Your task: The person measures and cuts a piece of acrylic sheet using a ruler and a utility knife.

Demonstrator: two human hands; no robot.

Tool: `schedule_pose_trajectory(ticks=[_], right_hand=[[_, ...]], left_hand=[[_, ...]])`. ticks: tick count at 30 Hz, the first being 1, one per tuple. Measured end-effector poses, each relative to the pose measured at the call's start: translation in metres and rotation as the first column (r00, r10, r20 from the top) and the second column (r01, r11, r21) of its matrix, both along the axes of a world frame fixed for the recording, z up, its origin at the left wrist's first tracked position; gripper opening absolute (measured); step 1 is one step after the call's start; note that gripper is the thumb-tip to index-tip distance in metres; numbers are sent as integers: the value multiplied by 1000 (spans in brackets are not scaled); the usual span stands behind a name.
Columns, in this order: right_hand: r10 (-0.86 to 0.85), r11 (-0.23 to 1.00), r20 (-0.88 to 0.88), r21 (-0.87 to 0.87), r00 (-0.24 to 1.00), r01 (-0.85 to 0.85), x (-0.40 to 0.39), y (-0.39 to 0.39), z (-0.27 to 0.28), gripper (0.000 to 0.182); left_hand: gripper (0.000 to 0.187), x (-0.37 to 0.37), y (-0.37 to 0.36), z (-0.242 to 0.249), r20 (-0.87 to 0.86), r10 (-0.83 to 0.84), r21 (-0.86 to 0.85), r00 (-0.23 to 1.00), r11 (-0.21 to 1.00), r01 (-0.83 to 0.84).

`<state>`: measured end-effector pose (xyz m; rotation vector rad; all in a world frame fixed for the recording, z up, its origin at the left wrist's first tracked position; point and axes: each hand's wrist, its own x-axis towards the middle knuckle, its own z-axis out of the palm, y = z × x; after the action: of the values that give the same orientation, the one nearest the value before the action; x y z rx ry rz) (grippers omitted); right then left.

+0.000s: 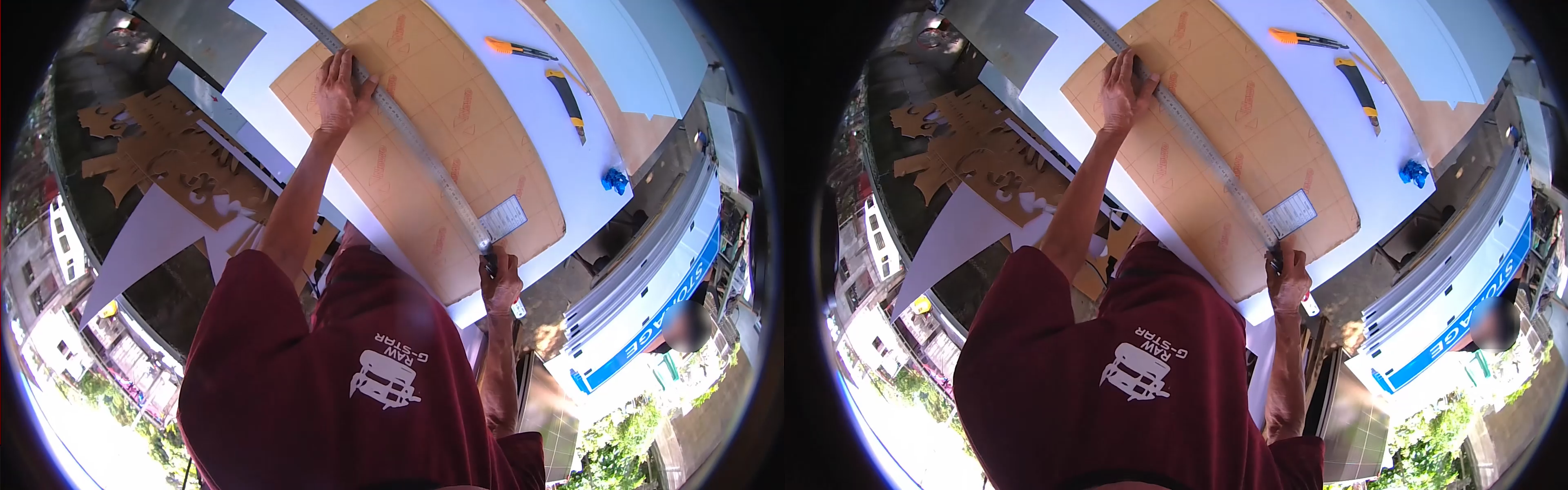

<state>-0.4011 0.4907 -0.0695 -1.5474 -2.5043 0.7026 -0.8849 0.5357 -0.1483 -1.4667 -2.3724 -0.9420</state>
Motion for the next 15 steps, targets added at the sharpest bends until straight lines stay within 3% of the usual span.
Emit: schedule_pose_trajectory(ticks=[5, 11, 15], right_hand=[[-57, 998, -22, -7, 998, 57, 20, 11, -2, 51], [-102, 993, -38, -56, 994, 100, 49, 9, -7, 48], [-42, 999, -71, 13, 997, 44, 63, 9, -15, 46]], left_hand=[[79, 2, -7, 7, 59, -99, -151, 993, 983, 107], [83, 3, -6, -9, -52, -4, -137, 999, 991, -3], [83, 3, -7, -14, -117, -21, -183, 993, 983, 0]])
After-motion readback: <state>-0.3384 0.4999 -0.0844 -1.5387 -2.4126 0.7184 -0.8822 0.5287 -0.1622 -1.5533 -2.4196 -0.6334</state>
